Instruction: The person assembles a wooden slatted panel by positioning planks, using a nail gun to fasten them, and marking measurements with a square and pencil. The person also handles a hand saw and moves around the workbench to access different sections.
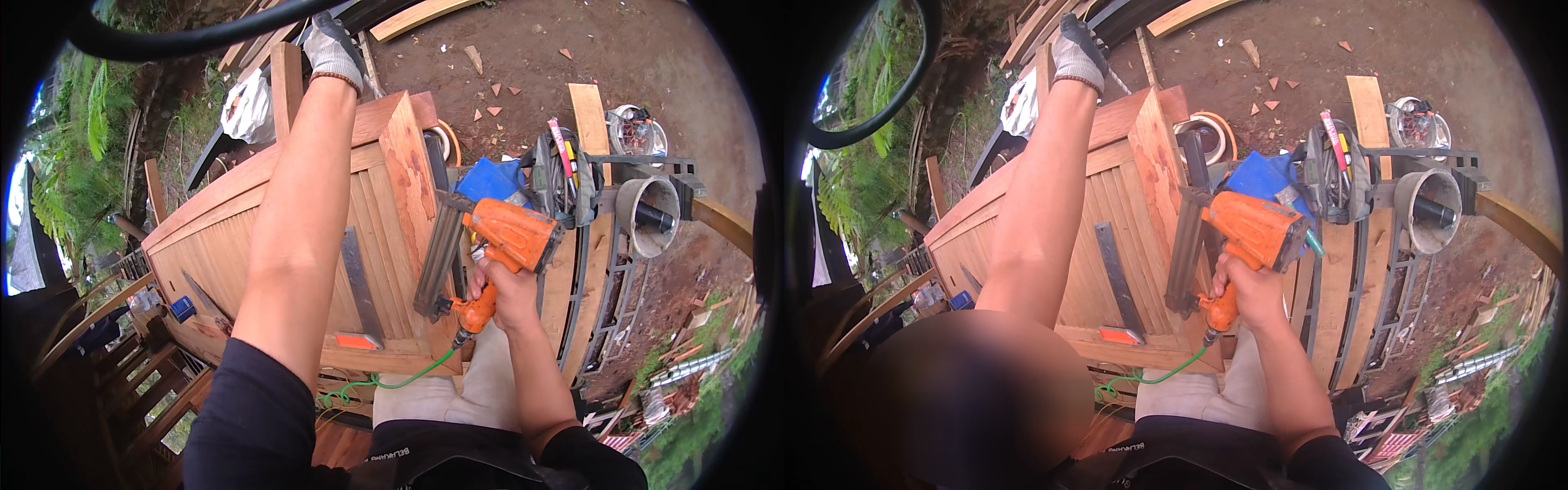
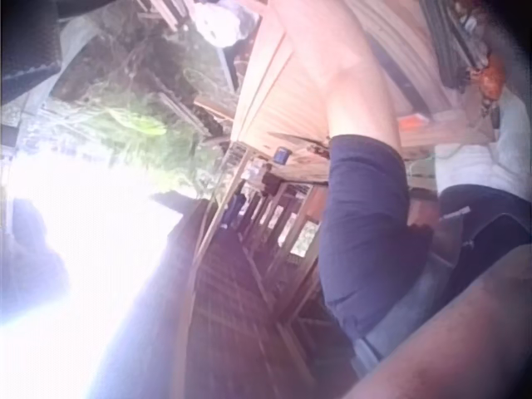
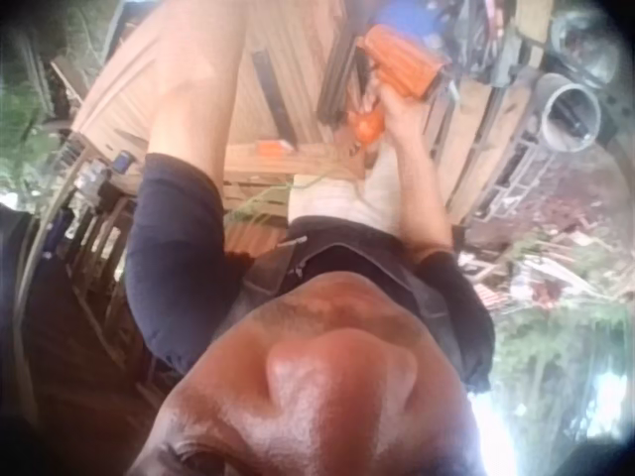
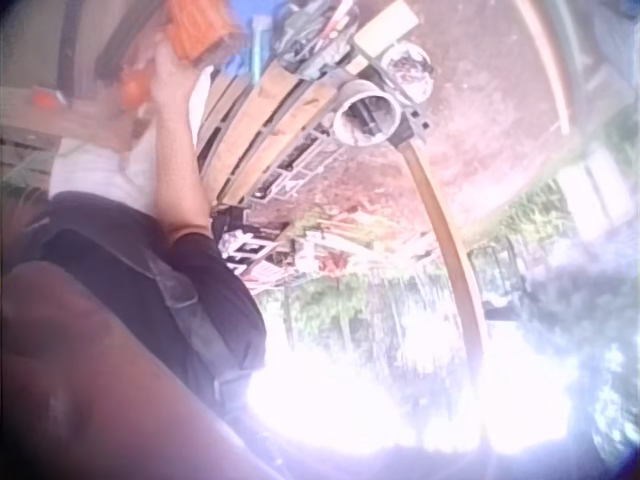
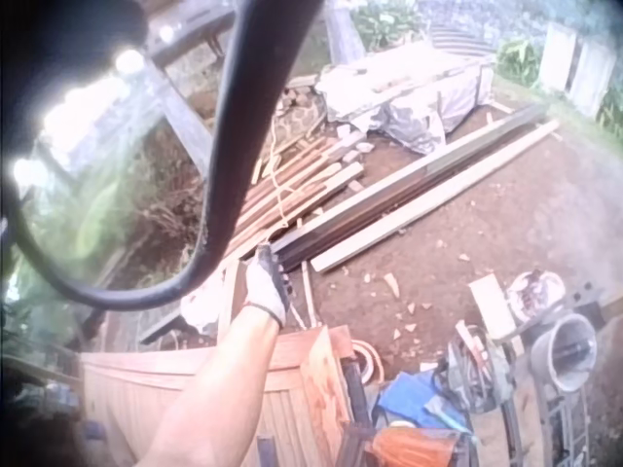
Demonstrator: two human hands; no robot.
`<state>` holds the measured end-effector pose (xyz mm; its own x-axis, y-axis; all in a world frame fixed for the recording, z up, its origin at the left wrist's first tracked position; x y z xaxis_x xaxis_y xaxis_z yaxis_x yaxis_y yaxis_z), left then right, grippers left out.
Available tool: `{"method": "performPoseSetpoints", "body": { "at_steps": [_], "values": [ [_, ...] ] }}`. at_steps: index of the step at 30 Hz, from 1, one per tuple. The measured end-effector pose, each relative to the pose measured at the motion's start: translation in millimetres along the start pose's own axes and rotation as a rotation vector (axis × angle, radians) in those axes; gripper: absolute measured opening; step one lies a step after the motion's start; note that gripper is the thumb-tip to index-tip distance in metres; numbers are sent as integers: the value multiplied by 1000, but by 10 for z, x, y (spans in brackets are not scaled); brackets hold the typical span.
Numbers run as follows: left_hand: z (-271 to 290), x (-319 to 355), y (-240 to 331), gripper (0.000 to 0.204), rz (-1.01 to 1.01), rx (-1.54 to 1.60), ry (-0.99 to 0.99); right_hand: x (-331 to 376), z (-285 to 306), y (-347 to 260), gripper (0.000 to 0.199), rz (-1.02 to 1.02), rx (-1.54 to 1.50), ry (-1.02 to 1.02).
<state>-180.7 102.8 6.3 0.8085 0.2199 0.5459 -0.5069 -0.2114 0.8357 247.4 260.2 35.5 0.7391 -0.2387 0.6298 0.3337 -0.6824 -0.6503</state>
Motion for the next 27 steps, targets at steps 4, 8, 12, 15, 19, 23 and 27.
{"method": "performPoseSetpoints", "body": {
  "at_steps": [4,8,12,15,19,23,27],
  "values": [
    [5,50,-6,35,-21,66,-5,-459,146,-309,11,33,-21,1],
    [9,88,22,38,-64,41,32,-808,95,-399,17,9,-33,-47],
    [3,117,15,39,-42,37,21,-1070,-57,-462,15,-32,18,-133],
    [-7,127,34,39,-66,28,-8,-1296,-190,-512,16,-61,-23,-192],
    [10,111,4,40,-34,42,-13,-1528,-344,-512,16,-86,-53,-235],
    [19,101,-9,39,-14,48,-21,-1603,-427,-448,16,-133,-61,-264],
    [15,89,-3,38,-27,37,-40,-1618,-446,-416,15,-149,-82,-291]
  ]
}}
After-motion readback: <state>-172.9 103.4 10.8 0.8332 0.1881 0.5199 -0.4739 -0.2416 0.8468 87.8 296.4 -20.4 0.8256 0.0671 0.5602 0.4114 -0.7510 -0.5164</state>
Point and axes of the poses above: each hand's wrist, its own x-axis away from the middle knuckle, its own z-axis out of the back of the hand, y = z × x, the point moved 9 cm from there along -x, towards the middle knuckle, and after that the axes turned 12 degrees about z, right-handed, at the moved point
